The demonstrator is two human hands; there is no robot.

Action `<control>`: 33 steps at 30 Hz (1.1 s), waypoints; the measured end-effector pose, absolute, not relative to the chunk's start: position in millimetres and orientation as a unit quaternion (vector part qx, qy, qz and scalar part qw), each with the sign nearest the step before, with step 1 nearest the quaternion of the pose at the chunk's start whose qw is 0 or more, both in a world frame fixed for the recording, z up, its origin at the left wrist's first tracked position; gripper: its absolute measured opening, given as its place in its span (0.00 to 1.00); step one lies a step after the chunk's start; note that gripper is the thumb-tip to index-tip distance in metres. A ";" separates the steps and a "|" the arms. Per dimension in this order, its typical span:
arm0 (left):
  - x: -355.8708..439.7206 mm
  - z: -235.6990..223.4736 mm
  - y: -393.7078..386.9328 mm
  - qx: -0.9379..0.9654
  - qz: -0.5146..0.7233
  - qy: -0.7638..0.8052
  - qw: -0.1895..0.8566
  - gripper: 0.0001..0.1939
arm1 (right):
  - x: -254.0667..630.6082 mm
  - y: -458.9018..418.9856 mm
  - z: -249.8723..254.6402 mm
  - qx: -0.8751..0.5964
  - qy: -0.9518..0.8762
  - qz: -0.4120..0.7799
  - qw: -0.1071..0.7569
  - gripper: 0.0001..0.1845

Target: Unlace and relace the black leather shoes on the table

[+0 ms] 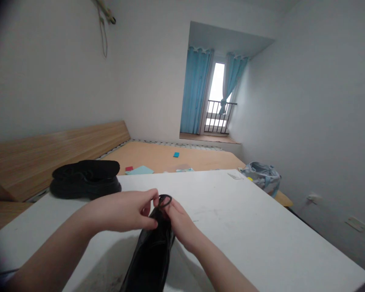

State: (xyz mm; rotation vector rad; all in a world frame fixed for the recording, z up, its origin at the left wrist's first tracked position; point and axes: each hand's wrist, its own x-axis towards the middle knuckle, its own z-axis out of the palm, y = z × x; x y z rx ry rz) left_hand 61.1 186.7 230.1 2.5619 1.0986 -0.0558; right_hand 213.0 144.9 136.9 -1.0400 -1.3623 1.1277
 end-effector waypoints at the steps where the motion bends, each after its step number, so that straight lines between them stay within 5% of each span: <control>1: 61.4 227.9 186.3 0.903 -0.064 0.395 0.157 0.18 | 212.2 145.2 135.4 -0.433 -0.559 0.476 0.523 0.25; 19: 79.5 204.0 204.8 0.896 -0.102 0.421 0.098 0.10 | 209.5 151.2 127.3 -0.412 -0.596 0.460 0.513 0.31; 26: 71.8 220.9 196.6 0.910 -0.045 0.400 0.102 0.18 | 231.8 165.5 133.0 -0.549 -0.560 0.339 0.519 0.31; 29: 66.2 228.3 185.0 0.921 -0.100 0.337 0.168 0.14 | 259.2 167.0 143.2 -0.633 -0.564 0.238 0.475 0.26; 33: 71.0 224.9 173.3 0.925 -0.132 0.324 0.148 0.28 | 276.1 158.8 148.5 -0.698 -0.617 0.150 0.331 0.18</control>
